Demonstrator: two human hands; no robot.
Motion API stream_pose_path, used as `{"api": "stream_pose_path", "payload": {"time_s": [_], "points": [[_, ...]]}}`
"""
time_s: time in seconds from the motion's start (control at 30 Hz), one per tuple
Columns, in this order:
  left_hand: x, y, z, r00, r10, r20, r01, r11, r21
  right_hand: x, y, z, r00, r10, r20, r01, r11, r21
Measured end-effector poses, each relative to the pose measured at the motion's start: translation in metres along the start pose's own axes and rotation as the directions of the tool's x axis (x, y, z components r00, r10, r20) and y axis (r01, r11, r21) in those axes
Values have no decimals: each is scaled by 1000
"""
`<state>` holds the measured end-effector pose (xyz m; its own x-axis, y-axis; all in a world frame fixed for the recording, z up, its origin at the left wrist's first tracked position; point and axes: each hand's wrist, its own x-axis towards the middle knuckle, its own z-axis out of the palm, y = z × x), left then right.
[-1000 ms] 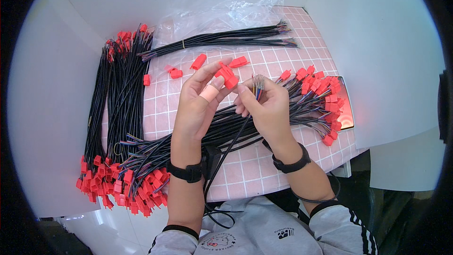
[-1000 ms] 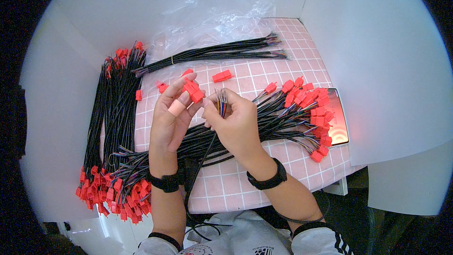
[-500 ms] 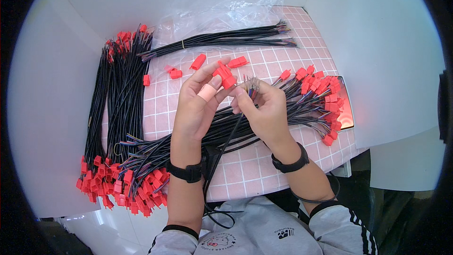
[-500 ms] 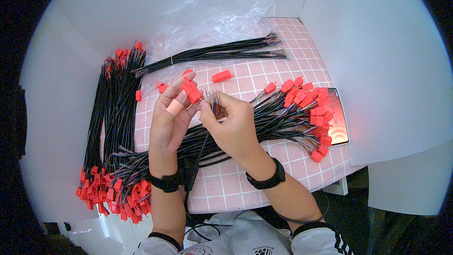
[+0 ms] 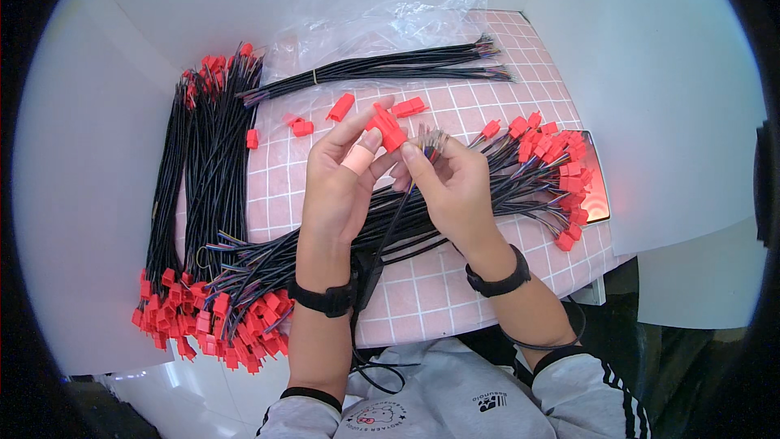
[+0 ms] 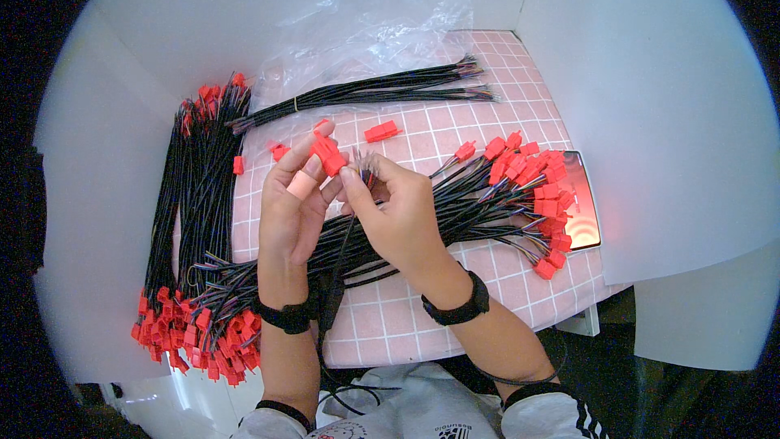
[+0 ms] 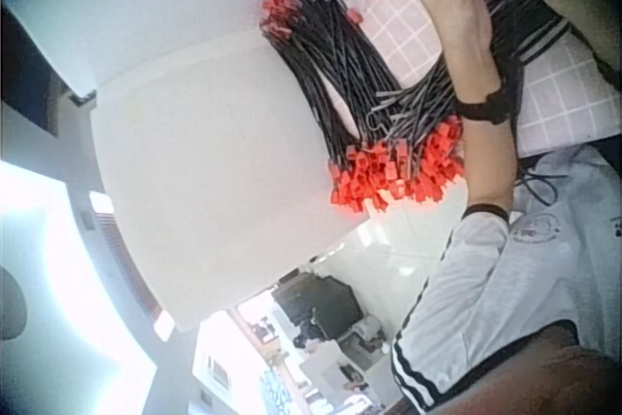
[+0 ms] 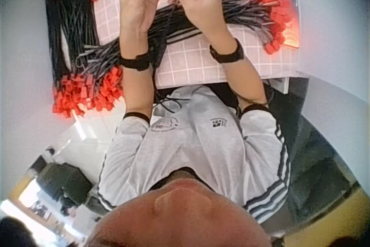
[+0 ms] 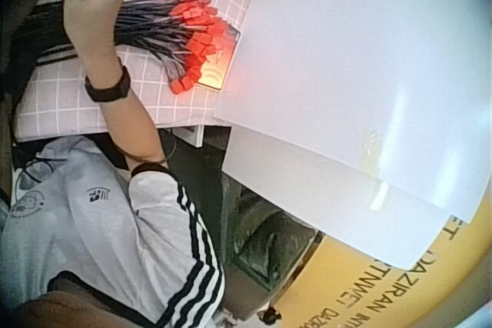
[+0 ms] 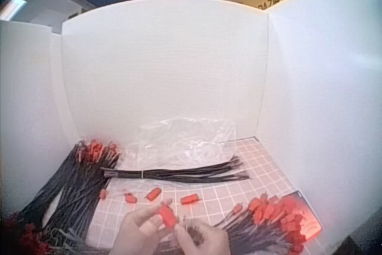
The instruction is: Insert small colored wires into a red plastic connector housing to assemble a cable harness.
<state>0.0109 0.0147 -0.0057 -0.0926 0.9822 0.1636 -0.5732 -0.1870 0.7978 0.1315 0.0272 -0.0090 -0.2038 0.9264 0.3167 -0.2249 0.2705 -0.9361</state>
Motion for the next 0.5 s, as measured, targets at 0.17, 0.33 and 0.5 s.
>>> {"api": "stream_pose_path", "payload": {"time_s": [0.17,0.33,0.5], "points": [[0,0,-3,999,14,-47,-16,998,-55,1,1,-6,989,68,130,-68,998,-1],[-1,1,1,999,6,-46,-7,1000,-17,0,0,-6,991,65,116,-61,997,-36],[-2,2,2,1000,-15,-3,15,1000,-14,0,0,-6,994,49,94,-53,998,35]]}}
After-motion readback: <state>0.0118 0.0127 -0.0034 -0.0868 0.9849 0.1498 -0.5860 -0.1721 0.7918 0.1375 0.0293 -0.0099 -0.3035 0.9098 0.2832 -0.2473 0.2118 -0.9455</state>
